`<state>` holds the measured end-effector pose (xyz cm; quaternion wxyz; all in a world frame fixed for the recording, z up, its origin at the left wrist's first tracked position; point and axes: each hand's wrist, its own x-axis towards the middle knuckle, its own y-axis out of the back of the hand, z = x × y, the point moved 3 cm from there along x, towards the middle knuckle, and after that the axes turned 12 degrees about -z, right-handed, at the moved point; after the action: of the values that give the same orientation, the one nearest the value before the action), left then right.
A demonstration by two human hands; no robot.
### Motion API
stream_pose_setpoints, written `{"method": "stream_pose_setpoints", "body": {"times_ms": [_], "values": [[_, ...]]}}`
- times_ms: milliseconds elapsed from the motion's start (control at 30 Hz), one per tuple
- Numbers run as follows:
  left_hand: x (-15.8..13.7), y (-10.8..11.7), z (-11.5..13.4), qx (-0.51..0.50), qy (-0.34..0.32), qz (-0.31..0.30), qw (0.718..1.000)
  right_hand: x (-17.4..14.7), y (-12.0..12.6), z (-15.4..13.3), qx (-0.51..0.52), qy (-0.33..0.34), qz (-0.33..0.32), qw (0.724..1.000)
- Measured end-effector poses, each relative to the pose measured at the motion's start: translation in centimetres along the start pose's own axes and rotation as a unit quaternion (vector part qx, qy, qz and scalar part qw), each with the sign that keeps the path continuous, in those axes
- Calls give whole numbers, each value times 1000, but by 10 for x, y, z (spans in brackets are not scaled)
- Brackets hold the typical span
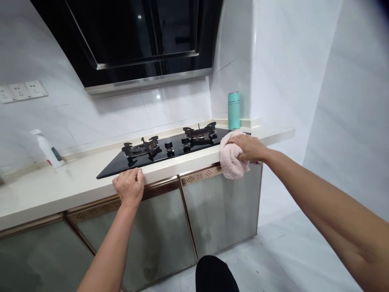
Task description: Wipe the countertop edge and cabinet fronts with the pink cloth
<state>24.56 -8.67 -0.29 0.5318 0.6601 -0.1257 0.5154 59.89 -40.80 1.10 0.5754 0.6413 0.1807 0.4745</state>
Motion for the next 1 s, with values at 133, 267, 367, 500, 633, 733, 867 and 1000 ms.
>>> {"method": "stream_pose_setpoints", "body": {"times_ms": [133, 267, 367, 500, 633, 733, 867, 1000], "values": [[3, -4, 5, 11, 41, 7, 999, 7, 12, -33, 3, -26, -52, 998], [5, -6, 7, 16, 59, 9, 998, 23, 27, -112, 31, 44, -67, 996], [5, -5, 7, 21, 58, 4, 998, 35, 37, -185, 51, 122, -72, 989], [3, -1, 5, 36, 49, -10, 998, 47, 42, -272, 62, 198, -41, 977], [1, 2, 0, 49, 26, -34, 998, 52, 38, -306, 94, 231, 35, 968], [-1, 3, -2, 46, 2, -31, 998, 51, 32, -289, 135, 260, 36, 955], [-3, 2, -1, 26, -31, -6, 999, 45, 23, -224, 164, 223, 12, 961], [-6, -1, 1, 17, -33, 25, 999, 29, 11, -139, 168, 162, 19, 972]]}}
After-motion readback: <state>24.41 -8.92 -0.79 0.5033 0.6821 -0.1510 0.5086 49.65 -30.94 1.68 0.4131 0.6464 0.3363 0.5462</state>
